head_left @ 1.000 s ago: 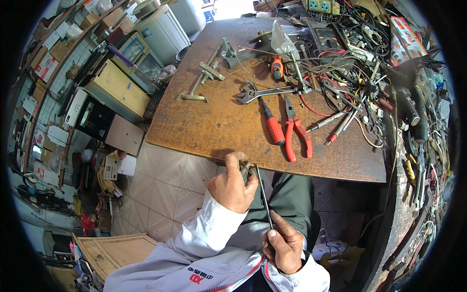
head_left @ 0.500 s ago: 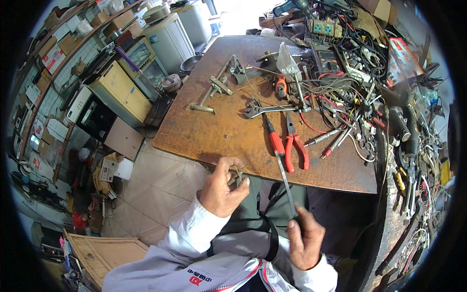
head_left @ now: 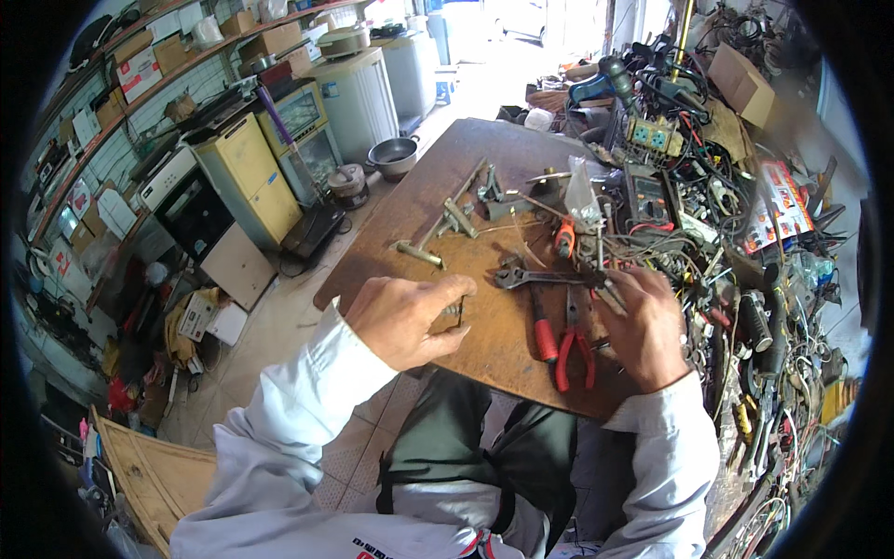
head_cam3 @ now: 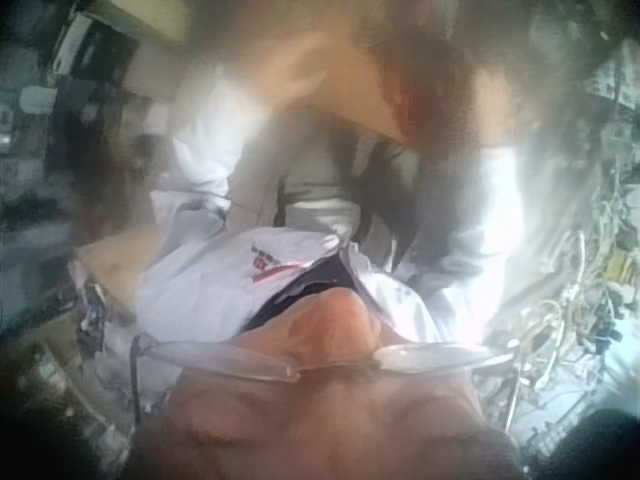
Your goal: The person works at a cluttered workbench, using pliers, a screwdriver, and a wrench to manipulate small metal components. They repeatedly adjust and tighten parts, occasionally switching tools and repositioning the components on the table.
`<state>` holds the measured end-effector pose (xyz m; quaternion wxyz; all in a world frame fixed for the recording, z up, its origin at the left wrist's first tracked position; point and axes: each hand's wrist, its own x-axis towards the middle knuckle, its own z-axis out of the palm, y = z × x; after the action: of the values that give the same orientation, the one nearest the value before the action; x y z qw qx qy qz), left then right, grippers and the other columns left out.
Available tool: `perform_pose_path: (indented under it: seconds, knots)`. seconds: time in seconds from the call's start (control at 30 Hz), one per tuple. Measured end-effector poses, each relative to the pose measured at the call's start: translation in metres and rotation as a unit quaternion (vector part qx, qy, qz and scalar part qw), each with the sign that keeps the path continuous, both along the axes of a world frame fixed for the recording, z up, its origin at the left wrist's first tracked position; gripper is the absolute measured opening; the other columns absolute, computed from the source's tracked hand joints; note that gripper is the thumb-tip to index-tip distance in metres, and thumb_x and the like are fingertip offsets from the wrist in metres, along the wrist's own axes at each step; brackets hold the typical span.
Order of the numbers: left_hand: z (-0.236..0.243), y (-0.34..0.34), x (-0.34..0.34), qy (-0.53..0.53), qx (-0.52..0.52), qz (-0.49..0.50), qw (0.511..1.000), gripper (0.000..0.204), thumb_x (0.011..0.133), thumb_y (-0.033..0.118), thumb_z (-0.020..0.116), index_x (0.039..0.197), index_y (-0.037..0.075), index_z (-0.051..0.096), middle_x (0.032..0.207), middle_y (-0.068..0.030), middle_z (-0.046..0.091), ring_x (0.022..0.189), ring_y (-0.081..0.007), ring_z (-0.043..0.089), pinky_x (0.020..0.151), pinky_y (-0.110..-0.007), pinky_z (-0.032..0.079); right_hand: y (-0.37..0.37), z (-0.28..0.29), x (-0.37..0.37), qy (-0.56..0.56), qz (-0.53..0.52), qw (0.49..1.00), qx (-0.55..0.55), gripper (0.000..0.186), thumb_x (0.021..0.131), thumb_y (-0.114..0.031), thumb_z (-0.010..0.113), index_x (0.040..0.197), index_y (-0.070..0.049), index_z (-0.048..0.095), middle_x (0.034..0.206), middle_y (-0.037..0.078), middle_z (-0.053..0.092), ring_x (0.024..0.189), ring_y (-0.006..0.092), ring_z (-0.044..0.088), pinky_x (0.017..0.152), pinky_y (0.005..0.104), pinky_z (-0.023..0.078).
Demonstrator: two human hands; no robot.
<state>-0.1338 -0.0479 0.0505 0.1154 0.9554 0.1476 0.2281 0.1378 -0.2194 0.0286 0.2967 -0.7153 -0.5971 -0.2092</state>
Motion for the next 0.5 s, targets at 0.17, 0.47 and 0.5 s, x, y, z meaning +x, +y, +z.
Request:
perform_pose_path:
  seconds: [0.17, 0.47, 0.5]
  knots:
    - [0.001, 0.031, 0.057, 0.004, 0.058, -0.047, 0.997, 0.046, 0.081, 0.025, 0.081, 0.123, 0.013, 0.064, 0.088, -0.0120, 0.074, 0.074, -0.0333, 0.072, 0.065, -0.043, 0.058, 0.071, 0.004, -0.014, 0.495, 0.336, 0.789, -0.140, 0.075, 0.087, -0.015, 0.084, 0.147, 0.007, 0.046, 0.124, 0.019, 0.068, 0.109, 0.0232, 0.067, 0.094, 0.0373, 0.055]
    - [-0.033, 0.057, 0.111, -0.005, 0.008, -0.108, 0.994, 0.052, 0.079, 0.020, 0.080, 0.125, 0.008, 0.060, 0.090, -0.0129, 0.074, 0.075, -0.0327, 0.074, 0.067, -0.042, 0.059, 0.093, -0.045, 0.002, 0.662, 0.303, 0.681, -0.072, 0.053, 0.094, 0.008, 0.067, 0.143, 0.005, 0.047, 0.115, 0.009, 0.069, 0.102, 0.0149, 0.066, 0.090, 0.0291, 0.054]
    - [-0.033, 0.057, 0.111, -0.019, -0.031, -0.112, 0.993, 0.052, 0.079, 0.018, 0.080, 0.125, 0.008, 0.060, 0.090, -0.0132, 0.073, 0.076, -0.0325, 0.074, 0.067, -0.042, 0.059, 0.093, -0.048, 0.002, 0.658, 0.298, 0.689, -0.060, 0.051, 0.093, 0.009, 0.066, 0.142, 0.005, 0.050, 0.113, 0.008, 0.069, 0.098, 0.0126, 0.065, 0.086, 0.0271, 0.055]
